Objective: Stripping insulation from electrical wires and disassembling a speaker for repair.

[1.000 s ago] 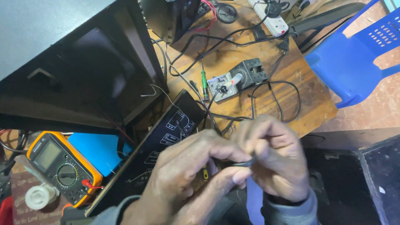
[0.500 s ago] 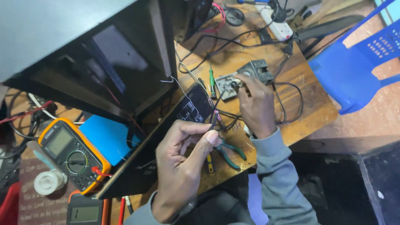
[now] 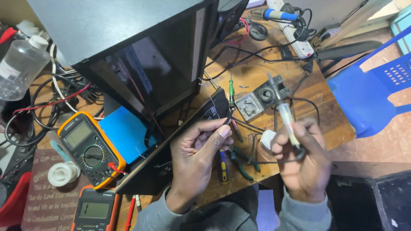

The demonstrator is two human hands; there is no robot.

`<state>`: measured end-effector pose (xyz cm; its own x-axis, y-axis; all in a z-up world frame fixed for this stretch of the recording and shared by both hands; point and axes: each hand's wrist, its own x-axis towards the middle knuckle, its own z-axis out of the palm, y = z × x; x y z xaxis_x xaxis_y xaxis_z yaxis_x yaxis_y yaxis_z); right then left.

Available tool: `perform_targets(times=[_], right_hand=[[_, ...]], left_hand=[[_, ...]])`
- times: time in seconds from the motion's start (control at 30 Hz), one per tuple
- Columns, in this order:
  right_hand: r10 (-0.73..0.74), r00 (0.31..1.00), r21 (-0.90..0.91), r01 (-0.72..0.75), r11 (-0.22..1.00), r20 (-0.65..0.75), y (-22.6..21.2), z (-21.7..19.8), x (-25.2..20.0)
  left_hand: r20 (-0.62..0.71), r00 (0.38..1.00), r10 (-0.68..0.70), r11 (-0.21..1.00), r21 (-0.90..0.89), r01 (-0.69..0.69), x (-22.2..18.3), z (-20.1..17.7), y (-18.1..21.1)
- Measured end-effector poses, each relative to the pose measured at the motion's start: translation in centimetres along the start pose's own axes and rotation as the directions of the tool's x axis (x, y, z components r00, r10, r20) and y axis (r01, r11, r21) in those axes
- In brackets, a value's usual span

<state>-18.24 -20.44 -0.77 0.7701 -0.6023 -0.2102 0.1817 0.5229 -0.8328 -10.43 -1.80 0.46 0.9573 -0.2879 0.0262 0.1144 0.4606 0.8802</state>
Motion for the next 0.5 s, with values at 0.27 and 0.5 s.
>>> perform_targets(times=[0.27,0.5], right_hand=[[-0.333,0.912,-0.499,0.411,0.763,0.241,1.6,-0.7,-4.0],[-0.436,0.754,-0.790,0.597,0.142,0.492,1.5,-0.6,-4.4]], left_hand=[[0.028,0.993,-0.113,0.988,-0.101,0.116,0.9,-0.5,0.6],[0.089,0.995,-0.039,0.998,0.049,0.034,0.8,-0.2,2.1]])
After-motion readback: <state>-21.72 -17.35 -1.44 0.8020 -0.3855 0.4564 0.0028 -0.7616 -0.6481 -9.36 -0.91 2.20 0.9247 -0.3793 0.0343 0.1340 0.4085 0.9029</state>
